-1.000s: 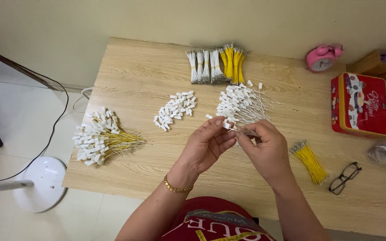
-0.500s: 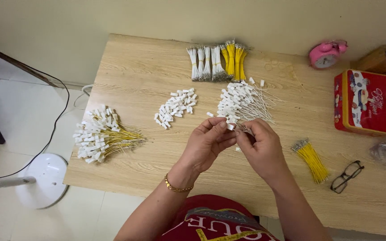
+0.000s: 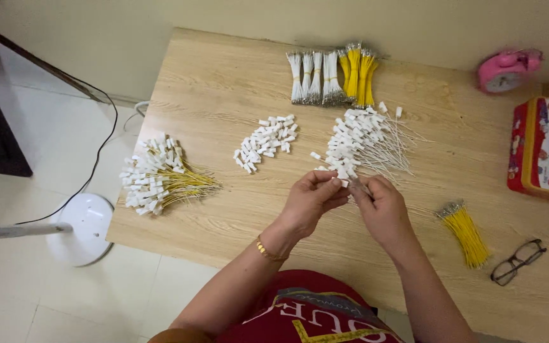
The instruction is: Sort and bundle small electrical wires with plastic connectors.
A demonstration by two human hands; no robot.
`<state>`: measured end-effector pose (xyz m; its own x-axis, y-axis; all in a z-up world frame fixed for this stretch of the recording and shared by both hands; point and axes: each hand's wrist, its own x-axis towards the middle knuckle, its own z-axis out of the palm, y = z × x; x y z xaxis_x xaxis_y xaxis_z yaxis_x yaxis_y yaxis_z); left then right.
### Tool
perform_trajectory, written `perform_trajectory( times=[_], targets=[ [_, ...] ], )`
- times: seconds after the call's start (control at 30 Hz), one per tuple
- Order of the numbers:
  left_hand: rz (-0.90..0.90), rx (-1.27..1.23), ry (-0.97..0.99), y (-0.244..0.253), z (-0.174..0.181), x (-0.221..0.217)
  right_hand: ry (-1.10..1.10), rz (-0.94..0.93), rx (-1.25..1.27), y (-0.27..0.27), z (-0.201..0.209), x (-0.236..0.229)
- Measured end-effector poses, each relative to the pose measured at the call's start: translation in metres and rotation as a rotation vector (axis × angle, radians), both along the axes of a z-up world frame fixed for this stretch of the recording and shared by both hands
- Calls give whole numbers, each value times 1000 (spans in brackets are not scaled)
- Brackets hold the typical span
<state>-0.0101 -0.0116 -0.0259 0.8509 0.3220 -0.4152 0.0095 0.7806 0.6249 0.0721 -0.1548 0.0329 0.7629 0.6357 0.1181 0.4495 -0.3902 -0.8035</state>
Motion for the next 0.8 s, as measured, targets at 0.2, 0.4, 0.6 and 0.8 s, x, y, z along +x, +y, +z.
perform_trajectory(
  times=[0.2,0.4,0.6,0.8],
  targets=[
    [-142,562,299,16,-78,17,254,-278,27,-19,-45,20],
    [-186,1253,434,43,-123,26,367,-318,342,-28,-35,30],
    [-123,1459,705,97,-122,53,467,-440,439,-38,-54,31],
    [-123,1598,793,100,-90,58,571,-471,586,-35,-3,30]
  ],
)
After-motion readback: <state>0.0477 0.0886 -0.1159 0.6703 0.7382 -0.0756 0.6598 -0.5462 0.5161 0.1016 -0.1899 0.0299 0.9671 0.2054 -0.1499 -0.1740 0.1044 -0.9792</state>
